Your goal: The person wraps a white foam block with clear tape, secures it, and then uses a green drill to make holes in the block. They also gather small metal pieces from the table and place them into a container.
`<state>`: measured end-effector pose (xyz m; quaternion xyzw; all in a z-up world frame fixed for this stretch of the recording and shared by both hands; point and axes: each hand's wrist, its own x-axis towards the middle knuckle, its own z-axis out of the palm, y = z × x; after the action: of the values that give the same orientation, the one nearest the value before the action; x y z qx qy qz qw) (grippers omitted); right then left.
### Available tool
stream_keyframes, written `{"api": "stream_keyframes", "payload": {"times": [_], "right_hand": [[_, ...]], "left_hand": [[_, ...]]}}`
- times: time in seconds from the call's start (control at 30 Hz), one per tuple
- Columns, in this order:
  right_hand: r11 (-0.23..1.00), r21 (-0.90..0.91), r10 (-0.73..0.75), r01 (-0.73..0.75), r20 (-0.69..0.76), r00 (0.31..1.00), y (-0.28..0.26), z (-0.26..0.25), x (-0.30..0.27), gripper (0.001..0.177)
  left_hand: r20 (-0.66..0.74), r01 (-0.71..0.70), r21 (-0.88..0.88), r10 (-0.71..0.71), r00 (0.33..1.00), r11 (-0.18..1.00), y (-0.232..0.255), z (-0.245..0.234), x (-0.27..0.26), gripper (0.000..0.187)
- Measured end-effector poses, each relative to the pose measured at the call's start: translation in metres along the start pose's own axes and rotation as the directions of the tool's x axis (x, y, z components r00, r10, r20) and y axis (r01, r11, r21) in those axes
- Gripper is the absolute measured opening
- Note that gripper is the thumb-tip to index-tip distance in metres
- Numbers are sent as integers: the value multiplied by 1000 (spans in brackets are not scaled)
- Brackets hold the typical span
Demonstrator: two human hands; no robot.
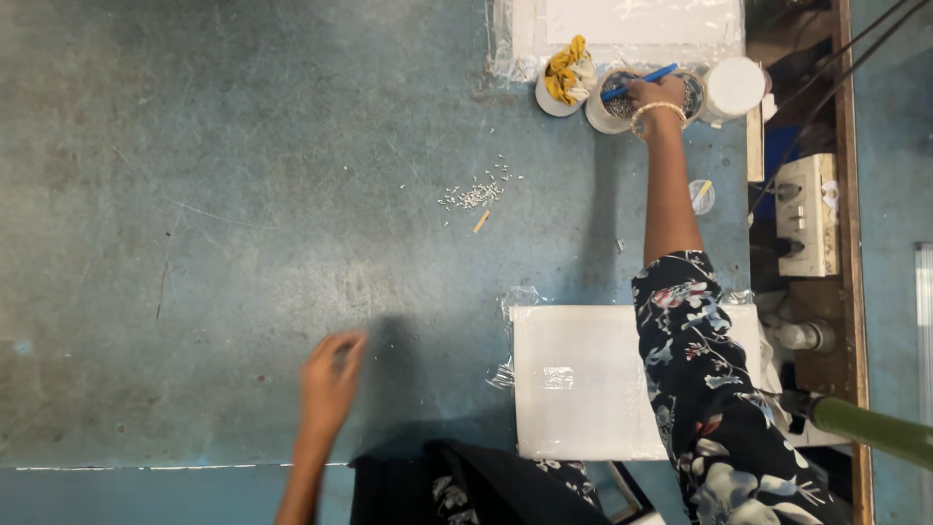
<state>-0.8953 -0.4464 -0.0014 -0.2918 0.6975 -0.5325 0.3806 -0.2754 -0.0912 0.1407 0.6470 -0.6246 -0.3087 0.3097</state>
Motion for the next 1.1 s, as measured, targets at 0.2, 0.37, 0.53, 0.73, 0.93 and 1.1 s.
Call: {"api": "stream_keyframes", "payload": {"times": [0.2,0.37,0.53,0.73,0.93,1.1], "right_hand": [[998,-57,9,-16,-121,993,14,-4,-8,8],[936,-240,-282,258,-71,957,16,-7,-60,12],[941,-181,-268,287,121,956,51,35,-164,7],[944,-161,-250,286,214,944,68,88,-243,5],[944,-152,-270,292,149,951,62,97,-267,4],[836,-364,-472,411,-96,876,62,50,-283,12]], "left_hand": [[10,-129,-62,129,992,990,37,180,122,27],[-50,-38,36,40,998,999,38,241,145,30],[-33,41,119,-37,999,992,30,254,149,8],[-62,-127,340,156,986,932,37,259,149,6],[-9,-56,336,63,998,940,36,265,148,12],[43,-144,554,144,989,820,29,281,162,32]]}}
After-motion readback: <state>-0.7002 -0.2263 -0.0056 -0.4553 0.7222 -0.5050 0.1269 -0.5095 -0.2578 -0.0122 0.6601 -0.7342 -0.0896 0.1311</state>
